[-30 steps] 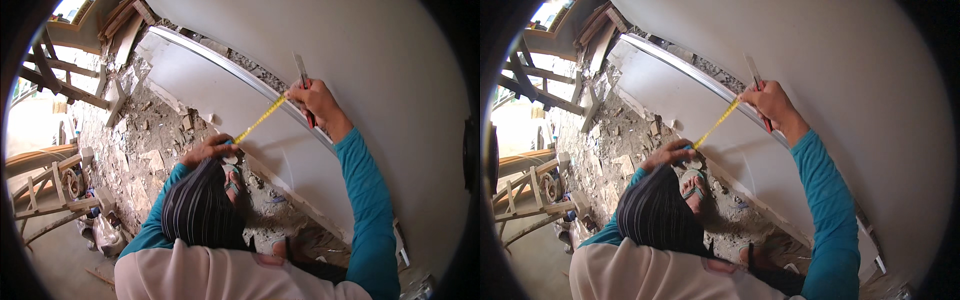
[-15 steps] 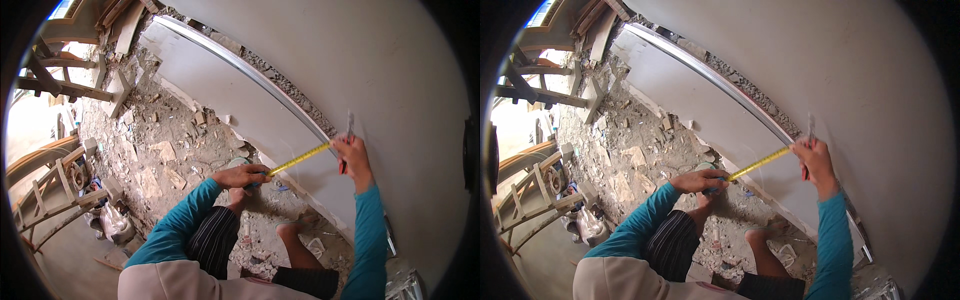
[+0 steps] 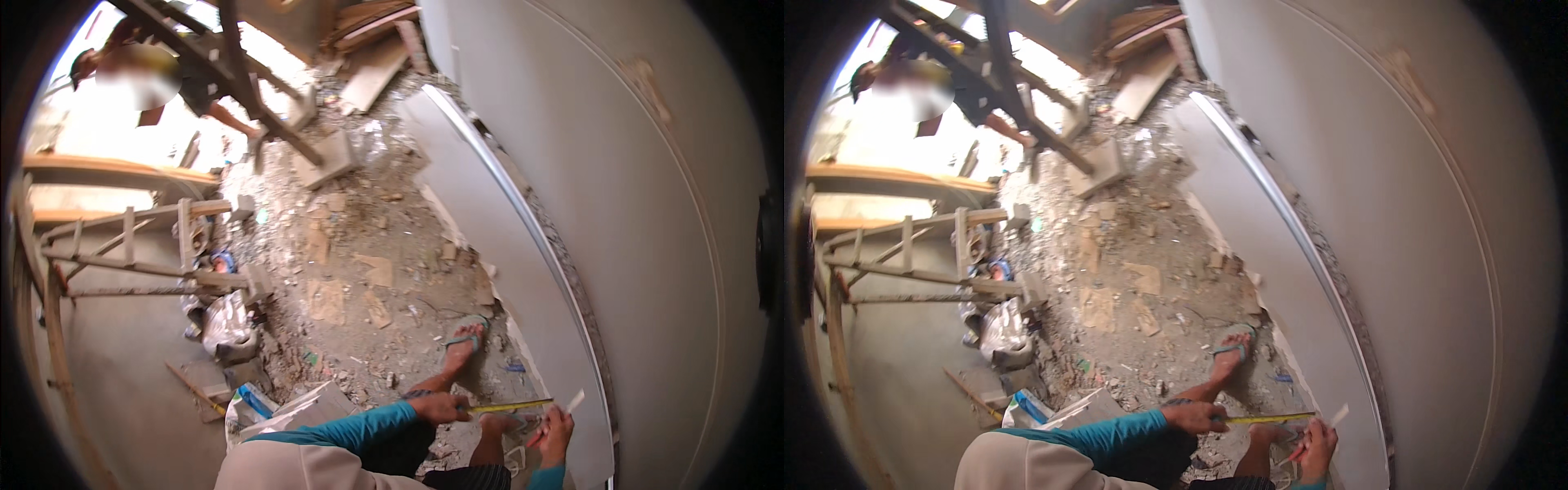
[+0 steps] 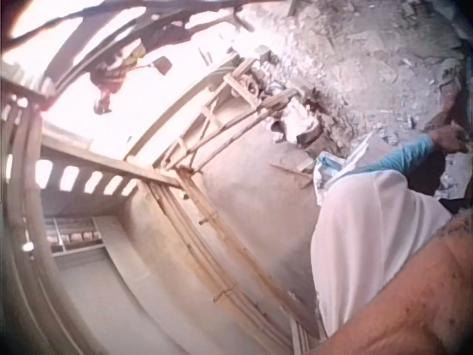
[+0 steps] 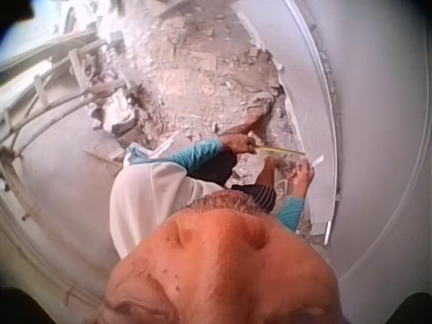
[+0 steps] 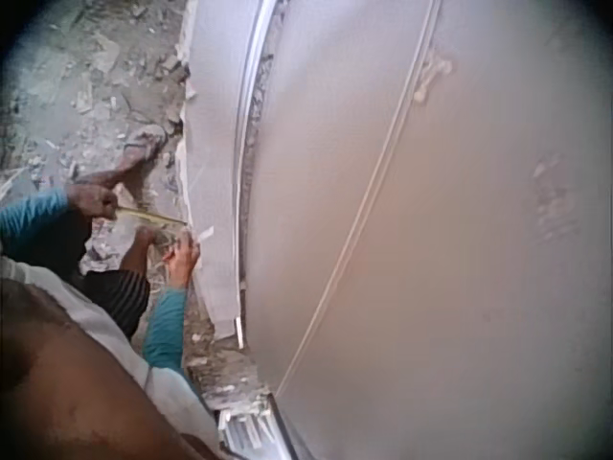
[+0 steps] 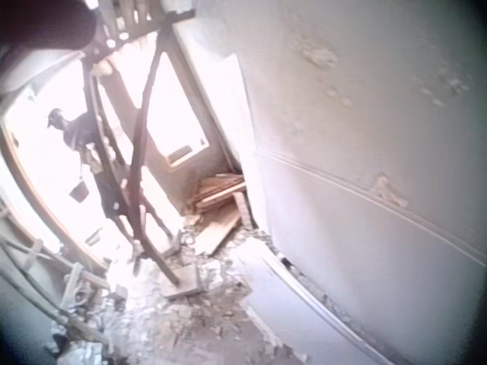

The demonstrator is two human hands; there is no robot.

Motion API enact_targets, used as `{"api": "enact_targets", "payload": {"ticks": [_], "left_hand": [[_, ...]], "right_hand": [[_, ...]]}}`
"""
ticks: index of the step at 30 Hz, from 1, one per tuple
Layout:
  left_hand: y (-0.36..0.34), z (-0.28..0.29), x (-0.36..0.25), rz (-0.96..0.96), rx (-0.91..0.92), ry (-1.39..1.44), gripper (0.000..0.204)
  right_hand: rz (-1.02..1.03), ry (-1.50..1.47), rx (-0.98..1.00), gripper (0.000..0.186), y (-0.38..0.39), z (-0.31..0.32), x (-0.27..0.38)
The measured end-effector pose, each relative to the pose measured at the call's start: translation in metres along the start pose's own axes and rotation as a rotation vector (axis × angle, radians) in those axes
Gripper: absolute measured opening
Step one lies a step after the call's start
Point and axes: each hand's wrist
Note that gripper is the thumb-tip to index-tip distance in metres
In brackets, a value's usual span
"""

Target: The person measures white panels using a tape measure and cuts them with a utility knife before fitting the panels into metal tracks on a ceiling structure.

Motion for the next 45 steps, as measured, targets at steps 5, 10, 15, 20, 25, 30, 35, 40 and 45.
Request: {"api": "enact_targets", "payload": {"ticks": [5, 10, 15, 20, 25, 30, 35, 40, 45], "left_hand": [[0.030, -0.056, -0.009, -0.064, -0.150, 0.538, 0.051], [0.016, -0.063, 0.016, -0.264, -0.380, 0.726, 0.051], [0.001, -0.080, 0.015, -0.140, -0.304, 0.723, 0.054], [-0.008, -0.085, -0.006, -0.250, -0.327, 0.636, 0.048], [-0.010, -0.090, 0.034, -0.396, -0.695, 0.672, 0.039], [0.065, -0.005, -0.079, -0.344, -0.712, 0.949, 0.032], [0.065, 0.141, -0.019, -0.356, -1.013, 0.714, 0.042], [0.013, 0.293, -0.028, -0.228, -0.969, 0.557, 0.040], [-0.064, 0.433, -0.007, -0.181, -1.049, 0.332, 0.040]], "right_hand": [[0.064, 0.715, -0.164, 0.042, 0.026, 0.075, -0.038], [0.012, 0.560, -0.003, 0.021, 0.086, 0.020, -0.029], [0.119, 0.830, 0.137, 0.024, 0.083, -0.006, 0.001], [0.152, 0.905, -0.003, 0.029, 0.086, 0.011, 0.014], [0.307, 1.106, -0.005, 0.032, 0.065, 0.038, -0.025], [0.356, 1.077, -0.095, 0.043, 0.067, 0.102, 0.036], [0.235, 1.080, -0.114, 0.030, 0.031, 0.080, 0.059], [0.288, 1.132, -0.181, 0.030, 0.031, 0.026, 0.076], [0.295, 1.095, -0.126, 0.033, 0.005, -0.074, 0.071]]}}
Point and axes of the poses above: each hand's wrist, its own y-axis away from the middle knuckle, its own z-axis out of the back of the hand, x = y × z, and after that the axes turned 5 degrees about y, right-handed
